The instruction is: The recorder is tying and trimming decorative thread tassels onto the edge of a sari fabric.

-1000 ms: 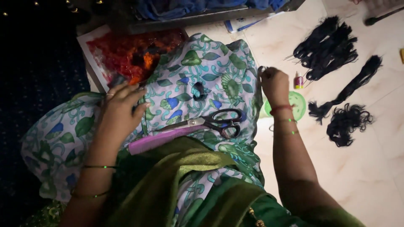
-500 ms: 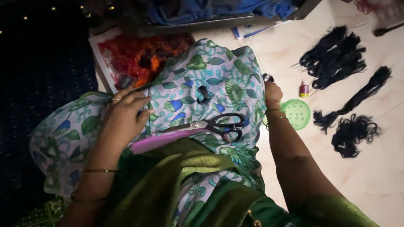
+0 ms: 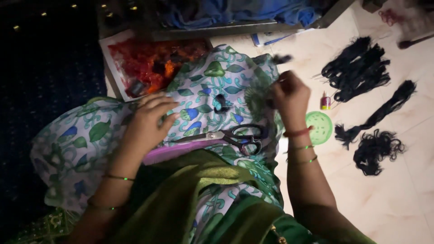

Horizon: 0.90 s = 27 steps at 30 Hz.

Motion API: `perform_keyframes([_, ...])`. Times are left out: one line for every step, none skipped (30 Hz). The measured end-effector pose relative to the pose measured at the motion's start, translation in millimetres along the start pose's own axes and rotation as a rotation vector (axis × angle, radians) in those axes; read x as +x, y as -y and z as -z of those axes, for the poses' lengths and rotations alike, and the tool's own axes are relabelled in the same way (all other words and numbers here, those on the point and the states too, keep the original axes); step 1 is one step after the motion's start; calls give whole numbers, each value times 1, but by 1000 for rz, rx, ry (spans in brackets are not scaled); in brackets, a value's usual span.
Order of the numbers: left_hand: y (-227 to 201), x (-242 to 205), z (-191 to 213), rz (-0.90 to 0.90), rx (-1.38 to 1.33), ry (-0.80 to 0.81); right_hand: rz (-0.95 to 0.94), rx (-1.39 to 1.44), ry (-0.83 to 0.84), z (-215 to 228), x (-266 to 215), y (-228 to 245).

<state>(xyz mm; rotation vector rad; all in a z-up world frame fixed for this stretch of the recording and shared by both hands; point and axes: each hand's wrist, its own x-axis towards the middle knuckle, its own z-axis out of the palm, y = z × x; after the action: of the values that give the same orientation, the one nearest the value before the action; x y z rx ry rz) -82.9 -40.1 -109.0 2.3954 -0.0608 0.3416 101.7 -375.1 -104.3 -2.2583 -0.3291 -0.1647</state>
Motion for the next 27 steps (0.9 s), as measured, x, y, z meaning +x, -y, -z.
perform_keyframes([-7,3,0,8,4,-9,9,4,8,-4,-6,19])
perform_keyframes([-14,5,0,67,-167,-48,113,41,29,-9,-14,37])
perform_keyframes([-20,5,1,128,-337,-92,219,82,56,-14,-22,57])
perform_keyframes([-25,6,1,139,-331,-106,231,88,69,-16,-26,75])
perform_keyframes([-29,6,1,143,-393,-142,303,55,132,-18,-31,94])
perform_keyframes([-34,7,2,146,-454,-179,376,22,194,-19,-36,113])
perform_keyframes([-39,9,6,162,-448,-197,390,31,213,-22,-38,120])
perform_keyframes([-43,12,10,38,-376,-196,454,46,246,-25,-41,128])
perform_keyframes([-47,14,14,-86,-302,-194,523,59,279,-28,-44,136])
perform_keyframes([-48,10,12,-70,-295,-214,540,66,298,-29,-48,144])
perform_keyframes([-49,10,9,-109,-264,-187,613,63,317,-29,-49,152])
perform_keyframes([-50,10,7,-148,-233,-159,686,60,335,-29,-50,160])
perform_keyframes([-49,7,6,-141,-229,-174,701,62,345,-29,-51,165])
perform_keyframes([-48,4,5,-111,-248,-186,643,68,376,-28,-51,170])
perform_keyframes([-48,3,4,-84,-271,-192,580,70,405,-27,-51,175])
perform_keyframes([-44,1,1,-81,-271,-203,589,68,411,-24,-47,181])
perform_keyframes([-40,-1,-2,-15,-289,-234,569,89,419,-22,-45,186])
perform_keyframes([-36,-3,-6,52,-307,-264,549,109,427,-19,-42,192])
perform_keyframes([-39,-3,0,53,-306,-269,554,110,429,-17,-38,201])
perform_keyframes([-42,-2,6,82,-388,-259,518,246,358,-15,-34,210])
perform_keyframes([-45,-3,12,110,-471,-250,482,382,286,-13,-31,218])
perform_keyframes([-44,-4,13,111,-470,-255,487,382,289,-12,-30,215])
perform_keyframes([-44,-5,13,93,-467,-267,402,356,281,-9,-29,211])
perform_keyframes([-45,-5,13,76,-464,-279,317,329,276,-7,-28,207])
perform_keyframes([-45,-5,13,73,-467,-277,315,325,272,-9,-30,201])
perform_keyframes([-46,-4,13,84,-482,-257,366,314,367,-12,-31,194])
perform_keyframes([-46,-4,13,96,-498,-235,416,302,462,-14,-33,187])
